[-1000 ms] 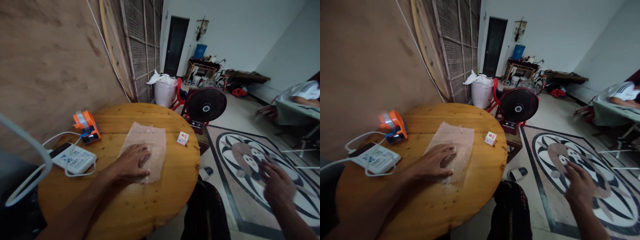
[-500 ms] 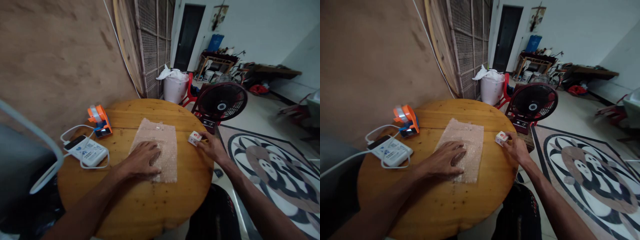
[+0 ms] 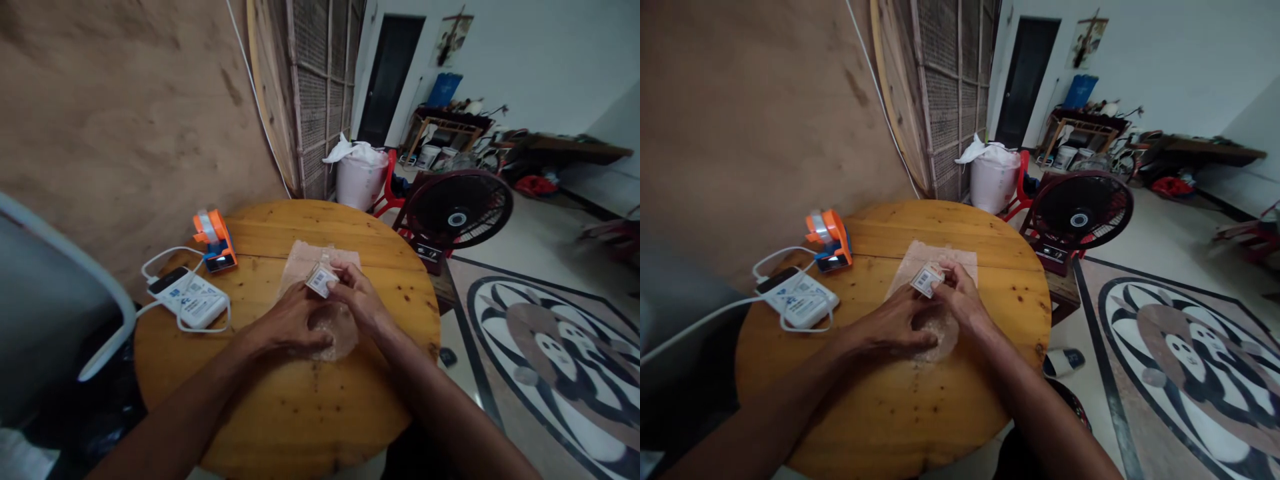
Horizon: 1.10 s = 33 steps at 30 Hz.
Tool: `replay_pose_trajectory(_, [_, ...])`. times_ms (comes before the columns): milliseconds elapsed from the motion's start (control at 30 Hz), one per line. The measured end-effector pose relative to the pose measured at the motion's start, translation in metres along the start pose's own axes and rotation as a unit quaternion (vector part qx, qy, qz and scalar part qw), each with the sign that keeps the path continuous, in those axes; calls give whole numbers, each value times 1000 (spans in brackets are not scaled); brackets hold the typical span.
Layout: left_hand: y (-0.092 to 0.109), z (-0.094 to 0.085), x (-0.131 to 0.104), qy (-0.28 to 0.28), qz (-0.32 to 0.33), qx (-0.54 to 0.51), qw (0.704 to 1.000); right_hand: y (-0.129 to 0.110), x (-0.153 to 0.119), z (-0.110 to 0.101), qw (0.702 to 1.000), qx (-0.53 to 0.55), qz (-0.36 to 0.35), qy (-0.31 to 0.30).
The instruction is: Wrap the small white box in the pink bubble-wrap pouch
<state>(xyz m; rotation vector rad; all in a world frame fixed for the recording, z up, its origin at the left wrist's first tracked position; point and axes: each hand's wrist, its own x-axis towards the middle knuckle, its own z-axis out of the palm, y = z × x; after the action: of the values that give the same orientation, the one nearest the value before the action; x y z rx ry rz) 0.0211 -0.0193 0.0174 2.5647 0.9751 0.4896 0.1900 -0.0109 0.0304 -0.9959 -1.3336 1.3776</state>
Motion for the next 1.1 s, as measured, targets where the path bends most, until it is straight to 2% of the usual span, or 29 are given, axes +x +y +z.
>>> replay_pose_trajectory(133, [-9,-4,-1,3,-31,-44,999,13,-1,-15,999,-38,14,21])
replay_pose_trajectory(233, [-19,-3,1,65,-76,-95,990,17,-4,-22,998,-61,11,21])
replay_pose_trajectory(333, [-27,-1,1,142,-161,-138,967,22,-7,-22,997,-80,-6,13])
replay_pose_trajectory(433, [-32,2,0,163,-203,-168,951,27,-9,-18,995,-95,-20,-5])
replay_pose_trajectory(633, [-33,6,1,128,-174,-124,969,37,-14,-12,987,-148,-48,-44])
replay_pose_trajectory(800, [-32,3,1,116,-167,-132,970,46,-14,-15,974,-217,-63,-28])
replay_pose_trajectory(967, [-31,3,1,103,-147,-167,970,55,-11,-21,969,-228,-89,-32])
replay_pose_trajectory(1100, [-31,3,1,97,-125,-153,975,54,-11,-21,969,-222,-101,-37])
